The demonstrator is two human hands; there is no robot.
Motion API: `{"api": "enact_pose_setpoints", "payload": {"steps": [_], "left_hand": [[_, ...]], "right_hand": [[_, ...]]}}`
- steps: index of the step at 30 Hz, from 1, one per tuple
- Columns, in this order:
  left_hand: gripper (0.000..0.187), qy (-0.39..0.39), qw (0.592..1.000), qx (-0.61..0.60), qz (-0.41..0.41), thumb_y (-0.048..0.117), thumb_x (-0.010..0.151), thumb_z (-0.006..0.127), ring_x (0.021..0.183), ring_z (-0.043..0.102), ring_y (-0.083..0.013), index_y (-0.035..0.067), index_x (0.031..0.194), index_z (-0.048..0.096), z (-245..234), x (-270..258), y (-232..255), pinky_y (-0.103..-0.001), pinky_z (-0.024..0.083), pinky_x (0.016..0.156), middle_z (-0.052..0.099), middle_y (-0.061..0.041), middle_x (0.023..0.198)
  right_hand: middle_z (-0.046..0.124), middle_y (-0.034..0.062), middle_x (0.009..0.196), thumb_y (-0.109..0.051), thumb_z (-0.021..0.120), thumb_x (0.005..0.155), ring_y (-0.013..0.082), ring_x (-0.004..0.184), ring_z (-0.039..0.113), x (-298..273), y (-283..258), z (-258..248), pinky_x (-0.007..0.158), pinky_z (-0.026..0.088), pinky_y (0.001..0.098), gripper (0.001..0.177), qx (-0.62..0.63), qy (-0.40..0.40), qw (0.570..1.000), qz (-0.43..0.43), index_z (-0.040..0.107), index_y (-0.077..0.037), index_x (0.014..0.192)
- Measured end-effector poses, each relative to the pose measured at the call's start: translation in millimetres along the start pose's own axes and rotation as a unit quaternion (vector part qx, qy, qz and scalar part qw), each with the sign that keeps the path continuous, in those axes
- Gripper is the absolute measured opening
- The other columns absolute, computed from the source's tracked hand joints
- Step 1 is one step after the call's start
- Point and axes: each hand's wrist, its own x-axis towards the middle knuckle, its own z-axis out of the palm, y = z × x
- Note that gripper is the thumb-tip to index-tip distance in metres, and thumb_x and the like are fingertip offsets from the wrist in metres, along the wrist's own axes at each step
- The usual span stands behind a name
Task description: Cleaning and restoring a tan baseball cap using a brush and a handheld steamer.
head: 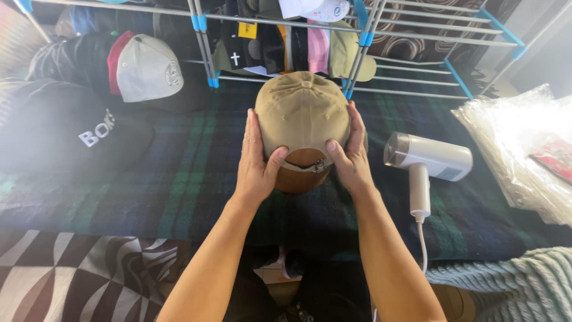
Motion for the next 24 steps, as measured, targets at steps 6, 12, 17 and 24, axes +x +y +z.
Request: {"api": "enact_pose_setpoints", "payload": {"steps": [6, 12, 17, 24], "left_hand": [[0.091, -0.005, 0.999, 0.032, 0.003, 0.054, 0.101, 0.057, 0.157, 0.015, -0.0315, 0.009, 0.165, 0.011, 3, -4, -7, -0.045, 0.018, 0.127, 0.013, -0.014, 0.171], [0.099, -0.024, 1.0, -0.005, -0.001, 0.055, 0.096, 0.063, 0.156, 0.016, -0.0344, 0.007, 0.164, 0.01, -2, -2, -13, -0.047, 0.019, 0.127, 0.013, -0.016, 0.171], [0.097, 0.0, 1.0, -0.023, 0.018, 0.043, 0.095, 0.071, 0.154, 0.018, -0.0366, 0.007, 0.164, 0.014, -7, -10, -25, -0.049, 0.021, 0.127, 0.014, -0.019, 0.17], [0.071, 0.129, 0.99, -0.058, -0.021, 0.014, 0.104, 0.063, 0.146, 0.041, -0.0377, 0.001, 0.161, 0.023, -59, -41, 36, -0.047, 0.038, 0.116, 0.035, -0.021, 0.157]], "right_hand": [[0.021, 0.0254, 0.169, -0.049, 0.057, 0.099, 0.0466, 0.154, 0.017, -2, 2, -1, 0.125, 0.016, 0.0594, 0.089, -0.014, -0.005, 1.0, 0.017, 0.008, -0.018, 0.167], [0.024, 0.0267, 0.167, -0.051, 0.061, 0.095, 0.049, 0.152, 0.021, -2, -6, -5, 0.123, 0.019, 0.06, 0.095, -0.023, -0.013, 0.999, 0.048, 0.01, -0.017, 0.167], [0.041, 0.0312, 0.155, -0.045, 0.061, 0.099, 0.0509, 0.145, 0.035, -8, -18, -21, 0.117, 0.03, 0.0594, 0.078, -0.099, 0.018, 0.994, 0.034, 0.025, -0.022, 0.164], [0.07, 0.0104, 0.114, -0.085, 0.057, 0.089, 0.0358, 0.103, 0.071, -67, 31, -168, 0.079, 0.058, 0.0507, 0.08, -0.463, 0.052, 0.788, 0.403, 0.064, -0.024, 0.14]]}}
